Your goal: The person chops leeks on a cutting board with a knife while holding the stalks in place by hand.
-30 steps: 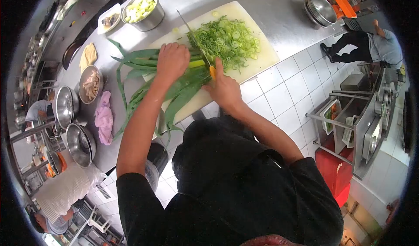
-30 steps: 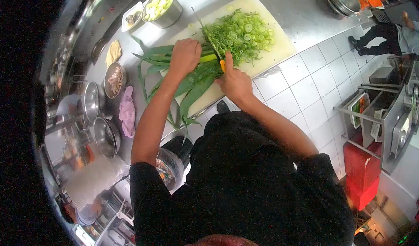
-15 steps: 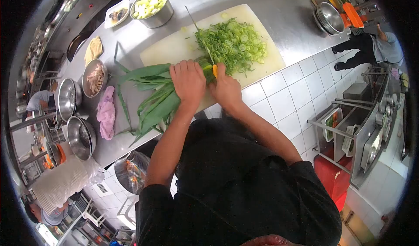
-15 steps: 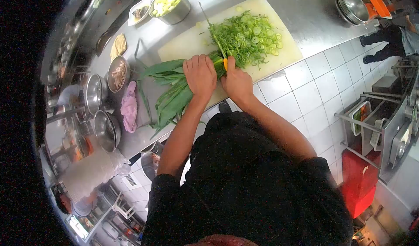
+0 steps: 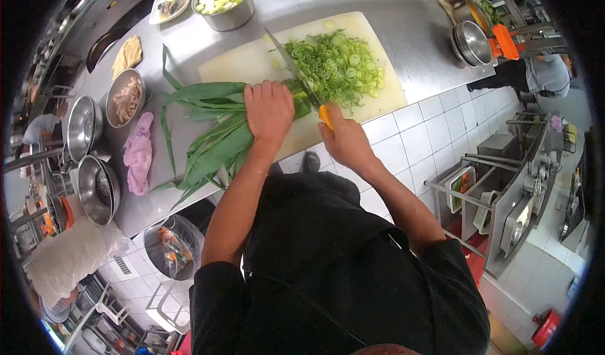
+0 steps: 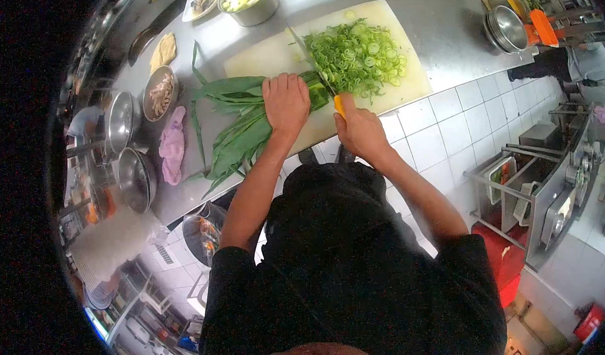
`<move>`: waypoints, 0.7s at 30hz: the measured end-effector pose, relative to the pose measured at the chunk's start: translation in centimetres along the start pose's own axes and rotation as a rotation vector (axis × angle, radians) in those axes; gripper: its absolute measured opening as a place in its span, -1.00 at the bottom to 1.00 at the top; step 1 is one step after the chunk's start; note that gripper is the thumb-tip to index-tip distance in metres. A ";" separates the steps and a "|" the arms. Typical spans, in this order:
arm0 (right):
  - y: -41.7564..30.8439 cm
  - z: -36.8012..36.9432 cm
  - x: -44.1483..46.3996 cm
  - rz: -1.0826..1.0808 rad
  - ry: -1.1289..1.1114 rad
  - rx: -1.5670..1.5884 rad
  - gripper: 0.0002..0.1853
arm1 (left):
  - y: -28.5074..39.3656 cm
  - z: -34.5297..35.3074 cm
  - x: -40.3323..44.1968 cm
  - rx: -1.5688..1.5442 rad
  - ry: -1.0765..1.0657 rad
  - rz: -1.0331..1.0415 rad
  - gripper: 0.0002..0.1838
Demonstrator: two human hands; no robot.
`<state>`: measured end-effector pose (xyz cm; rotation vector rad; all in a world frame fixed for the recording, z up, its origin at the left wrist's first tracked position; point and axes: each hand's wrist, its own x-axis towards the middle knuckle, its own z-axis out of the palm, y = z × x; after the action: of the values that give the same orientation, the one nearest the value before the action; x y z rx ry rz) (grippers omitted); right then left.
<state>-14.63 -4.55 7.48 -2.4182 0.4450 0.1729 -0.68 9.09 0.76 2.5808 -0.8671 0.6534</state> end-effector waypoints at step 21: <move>-0.4 -2.2 -0.7 -0.057 -0.088 -0.008 -0.31 | 0.2 -0.3 0.1 0.029 -0.027 -0.006 -0.81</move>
<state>-15.15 -5.52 9.60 -2.4178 0.3357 0.2552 -0.85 9.04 1.12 2.6230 -0.8636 0.6362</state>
